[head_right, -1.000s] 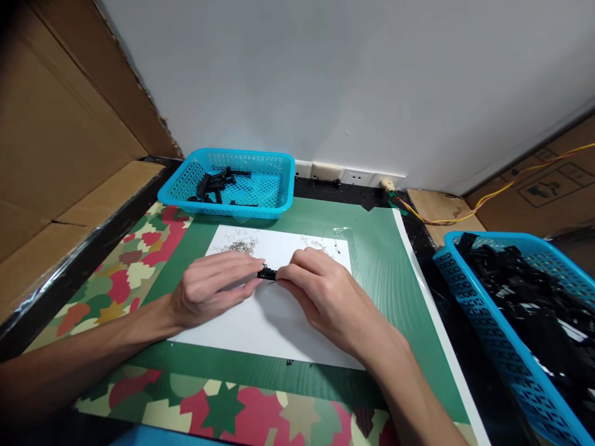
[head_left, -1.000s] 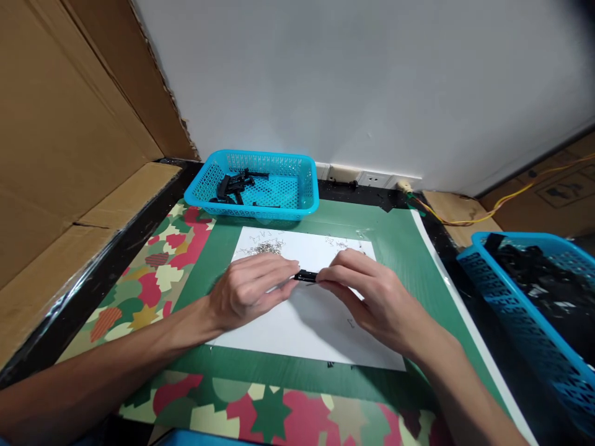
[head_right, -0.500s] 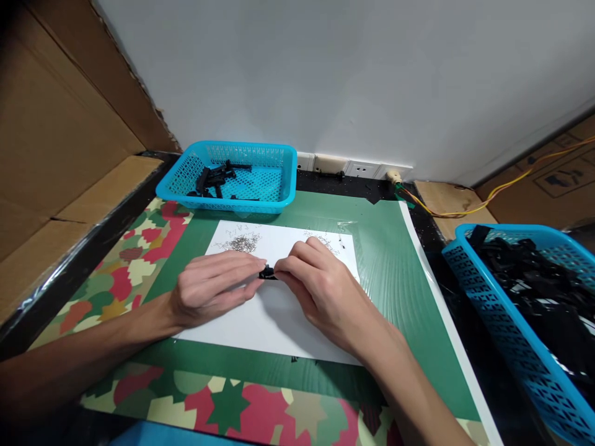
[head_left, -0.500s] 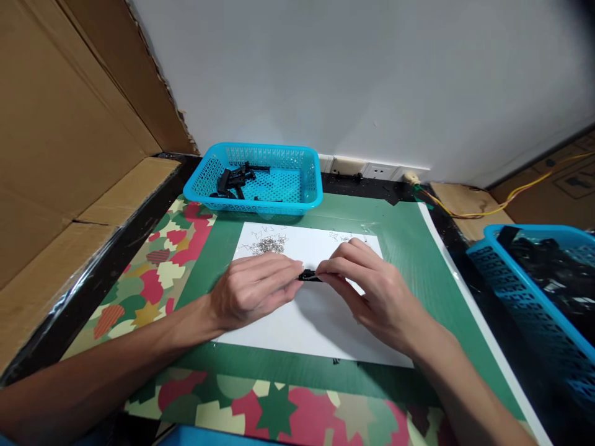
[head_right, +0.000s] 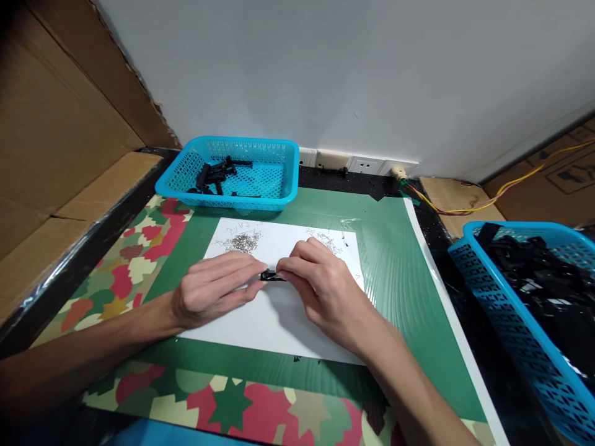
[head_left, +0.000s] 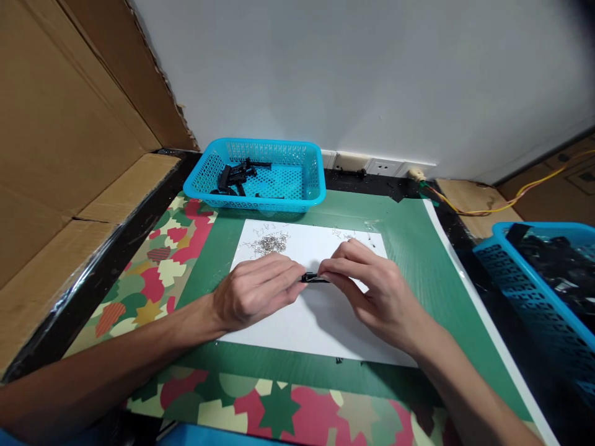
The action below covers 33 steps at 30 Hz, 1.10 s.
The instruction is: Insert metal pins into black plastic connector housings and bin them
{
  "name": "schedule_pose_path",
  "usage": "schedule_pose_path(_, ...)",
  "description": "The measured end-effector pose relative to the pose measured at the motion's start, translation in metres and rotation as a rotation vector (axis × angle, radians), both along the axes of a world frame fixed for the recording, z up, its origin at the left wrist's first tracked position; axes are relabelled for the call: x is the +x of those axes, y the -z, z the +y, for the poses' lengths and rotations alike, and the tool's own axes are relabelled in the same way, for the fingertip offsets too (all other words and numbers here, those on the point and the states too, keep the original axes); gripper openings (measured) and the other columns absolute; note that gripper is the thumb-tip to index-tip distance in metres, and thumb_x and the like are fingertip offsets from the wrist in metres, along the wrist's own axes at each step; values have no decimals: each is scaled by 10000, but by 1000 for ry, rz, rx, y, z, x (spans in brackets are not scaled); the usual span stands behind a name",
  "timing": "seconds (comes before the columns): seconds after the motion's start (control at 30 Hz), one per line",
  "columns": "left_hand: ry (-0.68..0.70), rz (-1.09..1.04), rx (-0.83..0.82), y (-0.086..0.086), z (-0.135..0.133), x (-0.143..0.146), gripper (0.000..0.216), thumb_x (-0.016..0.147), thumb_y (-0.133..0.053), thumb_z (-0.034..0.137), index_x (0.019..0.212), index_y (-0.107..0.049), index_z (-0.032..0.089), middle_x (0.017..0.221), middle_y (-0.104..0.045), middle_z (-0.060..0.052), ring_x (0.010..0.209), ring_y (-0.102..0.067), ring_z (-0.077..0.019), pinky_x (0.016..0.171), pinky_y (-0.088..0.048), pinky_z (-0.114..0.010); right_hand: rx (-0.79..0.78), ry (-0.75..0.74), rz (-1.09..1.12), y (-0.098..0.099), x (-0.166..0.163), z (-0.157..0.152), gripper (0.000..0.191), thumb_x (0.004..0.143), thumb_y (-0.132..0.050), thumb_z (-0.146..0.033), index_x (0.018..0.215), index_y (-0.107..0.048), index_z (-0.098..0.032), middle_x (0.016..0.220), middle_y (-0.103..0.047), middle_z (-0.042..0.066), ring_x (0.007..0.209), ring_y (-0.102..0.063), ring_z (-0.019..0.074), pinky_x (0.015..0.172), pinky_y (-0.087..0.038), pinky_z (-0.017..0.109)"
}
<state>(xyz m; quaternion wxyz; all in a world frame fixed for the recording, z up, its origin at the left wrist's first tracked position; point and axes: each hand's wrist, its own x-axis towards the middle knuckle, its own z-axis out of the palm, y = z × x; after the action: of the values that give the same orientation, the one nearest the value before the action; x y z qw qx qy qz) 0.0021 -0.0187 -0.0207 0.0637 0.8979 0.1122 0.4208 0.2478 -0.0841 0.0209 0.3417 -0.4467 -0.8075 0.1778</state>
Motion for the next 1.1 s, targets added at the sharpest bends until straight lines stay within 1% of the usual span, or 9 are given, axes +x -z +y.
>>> schedule_pose_path(0.2,10,23,-10,2,0,-1,331,989,-722,98,1315,-677,132,1020,-819,-109,908,-797,-242,847,-689,-401,26,2,-39,5,-4,-1,243,1121,-517,-147,1041,-741,-193,893,-631,72,839,-560,223,734,-464,356)
schedule_pose_path(0.33,-14,32,-22,3,2,1,245,989,-729,116,1230,-689,127,952,-799,-98,858,-767,-231,804,-664,-387,24,-6,-80,0,4,3,202,1124,-535,-171,1081,-732,-189,908,-653,75,872,-562,232,755,-468,362)
schedule_pose_path(0.43,-52,81,-70,4,3,4,154,1006,-704,144,1159,-701,156,880,-770,-66,809,-736,-212,759,-631,-357,19,42,-140,-6,17,6,179,1125,-547,-203,1123,-726,-214,950,-682,81,894,-555,247,768,-468,375)
schedule_pose_path(0.53,-70,136,-94,5,3,5,107,1017,-667,138,1114,-708,159,882,-765,-66,814,-724,-216,750,-612,-351,24,110,-172,-10,27,8,185,1126,-541,-219,1092,-723,-227,937,-679,78,872,-546,251,746,-467,374)
schedule_pose_path(0.63,-83,181,-96,4,3,5,97,1023,-648,129,1092,-716,147,905,-768,-77,827,-718,-233,753,-605,-366,47,133,-168,-7,28,11,176,1117,-557,-213,1089,-730,-234,959,-709,82,892,-574,255,766,-490,386)
schedule_pose_path(0.73,-93,216,-99,2,3,4,95,1028,-652,132,1094,-720,140,936,-774,-82,853,-721,-247,765,-601,-378,129,123,-162,-2,22,12,143,1082,-630,-191,1078,-763,-245,977,-766,74,927,-639,264,832,-516,423)
schedule_pose_path(0.87,-107,226,-87,2,3,3,76,1044,-649,160,1063,-722,151,963,-783,-81,906,-743,-255,802,-605,-383,156,216,29,3,5,7,70,1020,-737,-197,1001,-776,-252,930,-818,33,847,-754,238,797,-584,393)
schedule_pose_path(0.93,-105,222,-88,2,3,3,81,1054,-638,167,1048,-718,158,970,-787,-81,933,-750,-251,828,-608,-381,93,291,186,5,-6,4,27,996,-778,-241,973,-770,-253,918,-825,17,785,-785,214,744,-629,347)
schedule_pose_path(1.1,-87,239,-92,3,3,4,121,1061,-616,165,981,-706,150,906,-764,-82,858,-726,-239,797,-596,-386,-100,351,415,12,-31,2,128,988,-782,-307,905,-726,-228,826,-789,10,707,-793,189,673,-673,291)
